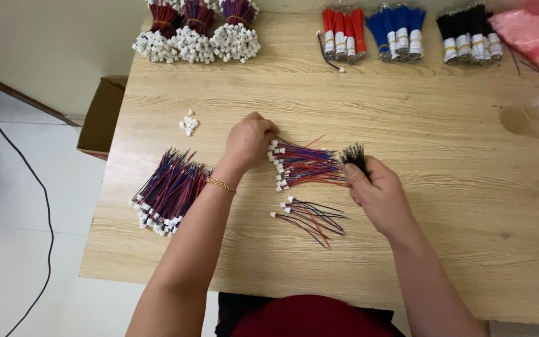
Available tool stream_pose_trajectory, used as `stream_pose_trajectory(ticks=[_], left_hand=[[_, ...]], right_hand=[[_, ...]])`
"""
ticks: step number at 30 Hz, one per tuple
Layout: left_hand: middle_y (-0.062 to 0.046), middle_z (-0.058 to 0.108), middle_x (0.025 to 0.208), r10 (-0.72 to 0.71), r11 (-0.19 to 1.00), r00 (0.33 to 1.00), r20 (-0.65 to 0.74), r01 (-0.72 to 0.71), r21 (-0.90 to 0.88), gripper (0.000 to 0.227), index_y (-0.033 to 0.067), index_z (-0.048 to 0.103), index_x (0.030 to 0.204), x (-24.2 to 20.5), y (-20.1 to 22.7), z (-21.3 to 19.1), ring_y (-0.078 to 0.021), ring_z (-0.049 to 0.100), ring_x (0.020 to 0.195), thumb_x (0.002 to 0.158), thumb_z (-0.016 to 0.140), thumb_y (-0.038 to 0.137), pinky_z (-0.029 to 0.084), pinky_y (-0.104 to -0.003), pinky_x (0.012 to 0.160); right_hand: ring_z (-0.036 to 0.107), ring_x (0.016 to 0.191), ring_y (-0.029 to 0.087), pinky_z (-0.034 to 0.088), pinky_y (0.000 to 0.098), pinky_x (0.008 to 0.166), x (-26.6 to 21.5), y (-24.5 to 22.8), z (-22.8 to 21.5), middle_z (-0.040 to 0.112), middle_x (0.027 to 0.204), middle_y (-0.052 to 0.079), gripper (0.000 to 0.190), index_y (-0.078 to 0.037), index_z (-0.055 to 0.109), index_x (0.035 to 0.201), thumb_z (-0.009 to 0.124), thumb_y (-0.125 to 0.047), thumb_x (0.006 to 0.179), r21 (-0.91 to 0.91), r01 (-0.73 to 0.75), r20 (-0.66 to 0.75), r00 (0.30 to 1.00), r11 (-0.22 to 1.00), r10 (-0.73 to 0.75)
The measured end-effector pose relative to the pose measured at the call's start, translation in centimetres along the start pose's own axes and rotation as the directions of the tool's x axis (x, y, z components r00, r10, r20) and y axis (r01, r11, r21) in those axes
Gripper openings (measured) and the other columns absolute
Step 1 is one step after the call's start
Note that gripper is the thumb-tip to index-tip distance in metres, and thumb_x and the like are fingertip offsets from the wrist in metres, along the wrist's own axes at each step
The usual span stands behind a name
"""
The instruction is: Bundling small electrical wires with connectors using plastic zip ties
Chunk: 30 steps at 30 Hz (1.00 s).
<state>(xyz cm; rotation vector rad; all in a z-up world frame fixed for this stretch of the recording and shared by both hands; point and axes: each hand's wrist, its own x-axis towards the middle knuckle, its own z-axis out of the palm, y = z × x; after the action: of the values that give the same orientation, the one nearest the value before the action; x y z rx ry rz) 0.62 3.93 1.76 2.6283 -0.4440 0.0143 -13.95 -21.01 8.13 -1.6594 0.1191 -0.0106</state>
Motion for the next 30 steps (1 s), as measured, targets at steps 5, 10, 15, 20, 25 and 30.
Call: stream_pose_trajectory(ticks=[5, 10, 15, 20, 25, 30], left_hand=[[-0.002, 0.063, 0.091, 0.005, 0.996, 0.990, -0.138, -0.017, -0.084, 0.011, 0.0227, 0.072, 0.094, -0.4, -0.4, 0.1, -0.0285, 0.068, 0.087, 0.083, 0.071, 0.024, 0.057, -0.042, 0.074], [-0.007, 0.063, 0.084, 0.094, 0.940, 0.953, -0.289, -0.181, -0.289, 0.014, 0.0165, 0.070, 0.103, -4.3, 5.3, -4.9, -0.0298, 0.068, 0.082, 0.089, 0.067, 0.017, 0.054, -0.042, 0.071], [-0.011, 0.068, 0.084, 0.104, 0.787, 0.978, -0.181, -0.193, -0.586, 0.015, 0.0129, 0.073, 0.102, -8.6, 11.6, -7.1, -0.0293, 0.070, 0.084, 0.089, 0.068, 0.016, 0.055, -0.037, 0.073], [-0.006, 0.067, 0.077, 0.027, 0.479, 0.998, -0.063, -0.069, -0.875, 0.015, 0.0050, 0.072, 0.101, -10.0, 12.9, -5.3, -0.0102, 0.059, 0.074, 0.088, 0.070, 0.012, 0.052, -0.025, 0.066], [-0.007, 0.065, 0.069, -0.034, 0.213, 0.998, 0.060, 0.066, -0.975, 0.014, 0.0005, 0.071, 0.098, -10.8, 11.7, -2.0, -0.0099, 0.062, 0.062, 0.087, 0.072, 0.008, 0.053, -0.021, 0.054], [-0.007, 0.063, 0.068, -0.044, 0.204, 0.998, 0.055, 0.063, -0.977, 0.013, 0.0006, 0.070, 0.098, -11.3, 11.5, -2.0, -0.0103, 0.062, 0.062, 0.087, 0.071, 0.007, 0.053, -0.021, 0.054]], right_hand=[[0.042, 0.042, 0.007, 0.037, 0.0193, 0.038, 0.1, -0.3, 0.5, 0.051, 0.061, 0.005, 0.019, -0.004, 0.057, 0.085, 0.056, -0.015, 0.100, 0.084, -0.015, 0.028, 1.000, 0.996, 0.012], [0.044, 0.042, 0.008, 0.038, 0.0194, 0.039, -0.7, -1.6, 0.4, 0.051, 0.060, 0.005, 0.021, -0.002, 0.058, 0.082, 0.059, -0.015, 0.098, 0.059, 0.006, 0.039, 0.999, 0.998, -0.008], [0.047, 0.051, 0.012, 0.043, 0.0248, 0.048, -1.7, -4.1, 1.1, 0.055, 0.059, 0.006, 0.020, -0.003, 0.064, 0.083, 0.064, -0.018, 0.096, -0.140, 0.096, 0.030, 0.995, 0.986, -0.093], [0.052, 0.061, 0.016, 0.046, 0.0312, 0.058, -2.8, -6.2, 1.5, 0.058, 0.065, 0.012, 0.018, -0.002, 0.067, 0.089, 0.062, -0.017, 0.097, -0.346, 0.209, 0.073, 0.978, 0.915, -0.196], [0.066, 0.070, 0.033, 0.051, 0.0407, 0.064, -4.1, -8.5, 1.9, 0.064, 0.074, 0.021, 0.015, -0.002, 0.067, 0.094, 0.066, -0.017, 0.091, -0.428, 0.235, 0.124, 0.972, 0.873, -0.201], [0.055, 0.071, 0.013, 0.050, 0.0301, 0.067, -3.9, -6.8, 2.0, 0.063, 0.071, 0.008, 0.010, -0.004, 0.068, 0.092, 0.070, -0.013, 0.089, -0.217, 0.156, 0.059, 0.987, 0.964, -0.147]])
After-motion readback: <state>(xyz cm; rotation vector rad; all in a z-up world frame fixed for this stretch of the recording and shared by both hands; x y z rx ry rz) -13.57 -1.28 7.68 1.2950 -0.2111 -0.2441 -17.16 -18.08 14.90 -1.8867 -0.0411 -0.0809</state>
